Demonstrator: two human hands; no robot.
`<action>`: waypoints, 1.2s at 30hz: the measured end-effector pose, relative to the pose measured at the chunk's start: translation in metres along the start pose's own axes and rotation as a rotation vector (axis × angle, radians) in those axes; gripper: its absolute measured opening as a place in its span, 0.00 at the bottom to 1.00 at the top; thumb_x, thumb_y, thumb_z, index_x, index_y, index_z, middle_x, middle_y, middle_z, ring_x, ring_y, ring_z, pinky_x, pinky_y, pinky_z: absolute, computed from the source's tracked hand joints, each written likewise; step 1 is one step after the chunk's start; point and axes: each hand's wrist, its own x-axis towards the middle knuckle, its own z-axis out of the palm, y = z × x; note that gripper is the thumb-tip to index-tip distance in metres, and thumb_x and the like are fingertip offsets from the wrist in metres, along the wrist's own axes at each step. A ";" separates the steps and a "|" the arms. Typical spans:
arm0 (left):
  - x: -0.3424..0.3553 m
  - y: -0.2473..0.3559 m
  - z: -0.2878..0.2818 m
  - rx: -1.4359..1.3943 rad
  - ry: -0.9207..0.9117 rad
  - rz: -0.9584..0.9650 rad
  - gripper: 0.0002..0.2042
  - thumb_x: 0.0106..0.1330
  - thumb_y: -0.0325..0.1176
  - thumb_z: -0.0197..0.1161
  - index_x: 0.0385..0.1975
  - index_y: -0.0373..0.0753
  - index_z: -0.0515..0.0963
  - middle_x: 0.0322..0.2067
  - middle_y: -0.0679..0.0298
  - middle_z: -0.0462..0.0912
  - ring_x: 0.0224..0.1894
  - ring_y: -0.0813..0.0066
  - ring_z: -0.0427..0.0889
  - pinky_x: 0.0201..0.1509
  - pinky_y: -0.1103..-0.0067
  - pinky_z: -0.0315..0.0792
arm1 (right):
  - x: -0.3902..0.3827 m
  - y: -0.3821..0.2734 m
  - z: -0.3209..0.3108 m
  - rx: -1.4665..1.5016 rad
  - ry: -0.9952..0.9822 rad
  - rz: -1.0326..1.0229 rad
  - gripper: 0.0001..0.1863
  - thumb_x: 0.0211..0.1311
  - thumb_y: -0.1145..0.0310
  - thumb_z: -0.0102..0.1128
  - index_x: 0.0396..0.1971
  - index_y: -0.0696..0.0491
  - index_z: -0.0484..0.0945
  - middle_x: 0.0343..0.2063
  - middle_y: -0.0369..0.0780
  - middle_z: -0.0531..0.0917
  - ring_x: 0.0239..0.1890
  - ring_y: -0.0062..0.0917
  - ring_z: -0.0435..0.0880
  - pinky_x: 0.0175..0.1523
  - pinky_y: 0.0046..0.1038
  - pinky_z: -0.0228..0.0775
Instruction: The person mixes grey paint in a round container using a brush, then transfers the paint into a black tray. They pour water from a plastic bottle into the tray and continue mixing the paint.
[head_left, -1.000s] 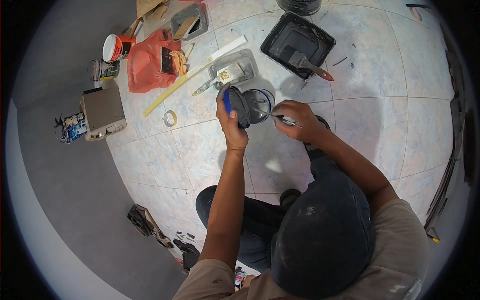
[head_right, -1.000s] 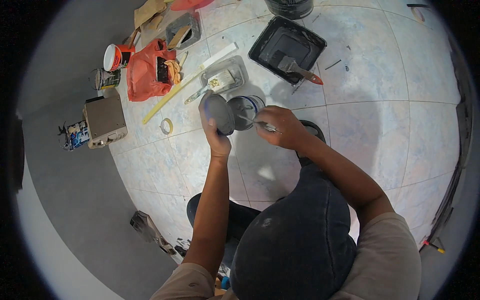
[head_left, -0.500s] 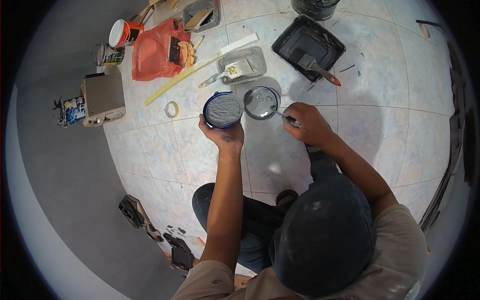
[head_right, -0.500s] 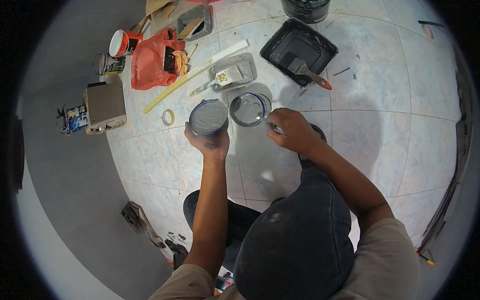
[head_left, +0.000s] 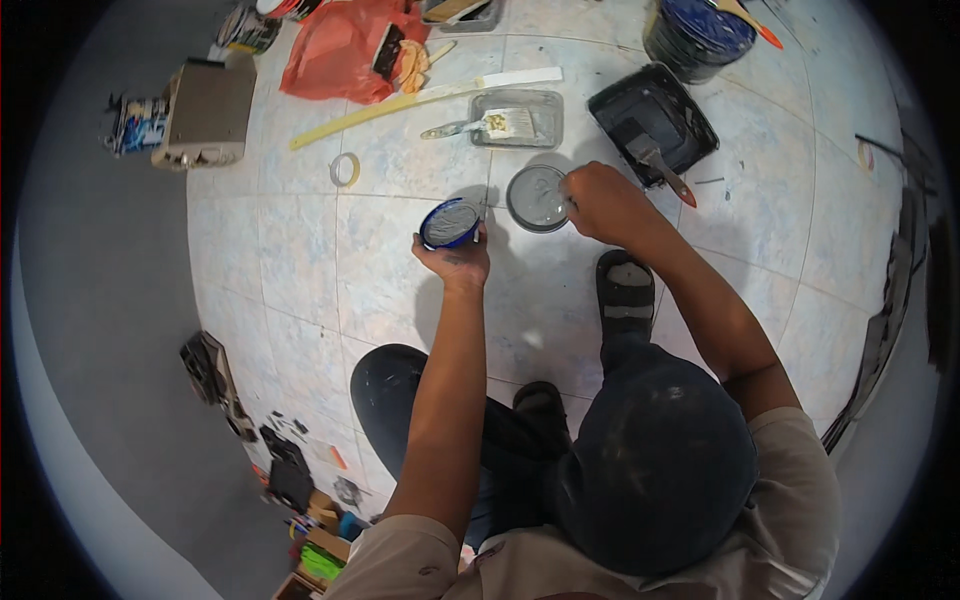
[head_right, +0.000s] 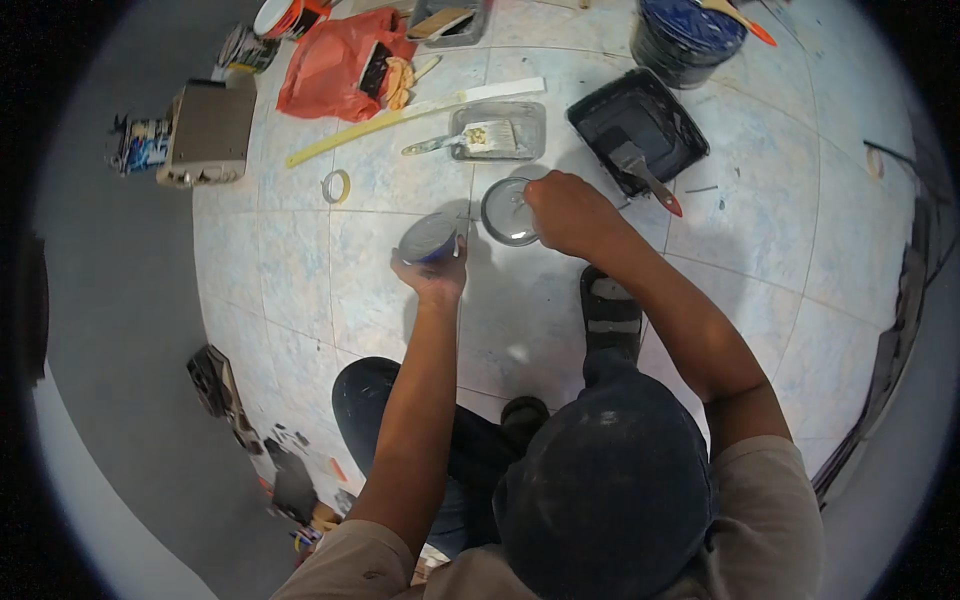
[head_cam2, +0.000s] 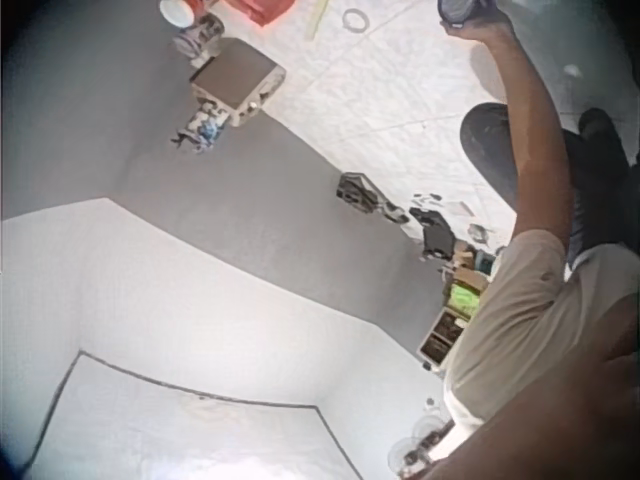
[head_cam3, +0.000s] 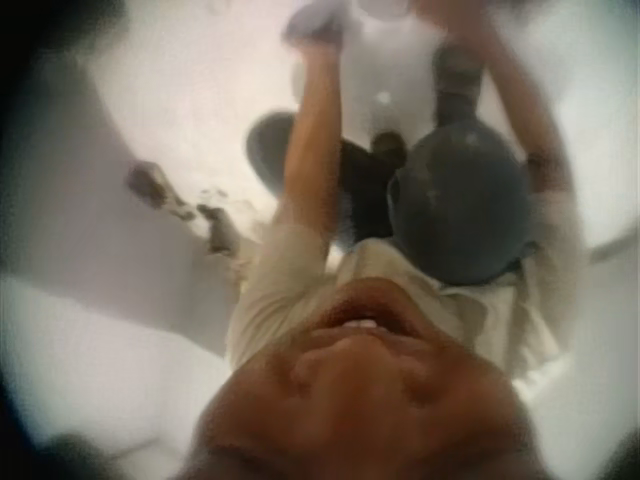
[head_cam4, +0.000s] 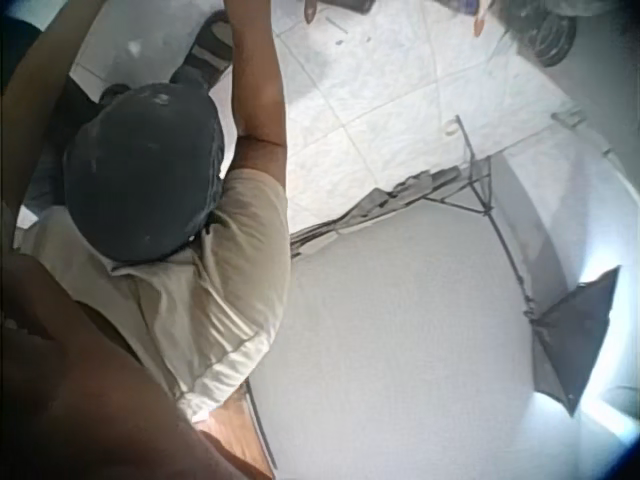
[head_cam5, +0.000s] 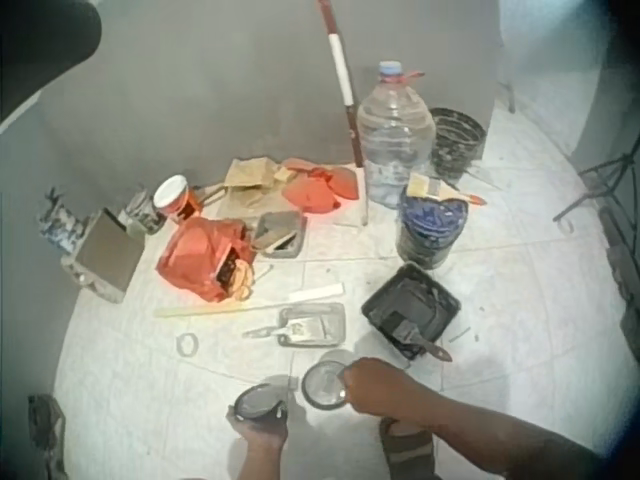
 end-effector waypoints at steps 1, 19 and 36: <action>0.004 -0.007 -0.012 -0.075 0.007 -0.032 0.34 0.68 0.66 0.46 0.64 0.49 0.74 0.63 0.59 0.75 0.64 0.58 0.72 0.63 0.56 0.67 | 0.007 -0.003 -0.002 -0.016 -0.013 -0.013 0.07 0.55 0.71 0.66 0.29 0.60 0.84 0.30 0.53 0.84 0.38 0.51 0.85 0.48 0.48 0.77; 0.022 -0.033 -0.105 1.330 0.438 0.827 0.23 0.80 0.44 0.54 0.65 0.35 0.77 0.56 0.50 0.84 0.59 0.50 0.82 0.65 0.66 0.73 | 0.048 -0.012 -0.023 -0.692 -0.168 -0.445 0.06 0.60 0.71 0.61 0.29 0.54 0.86 0.27 0.47 0.87 0.33 0.43 0.90 0.41 0.43 0.83; -0.004 -0.010 -0.137 1.700 0.233 -0.138 0.55 0.68 0.78 0.46 0.82 0.57 0.22 0.80 0.53 0.08 0.80 0.51 0.05 0.76 0.38 0.15 | 0.057 -0.036 0.018 -0.655 -0.530 -0.388 0.03 0.57 0.75 0.63 0.29 0.57 0.84 0.30 0.51 0.89 0.34 0.48 0.91 0.42 0.45 0.85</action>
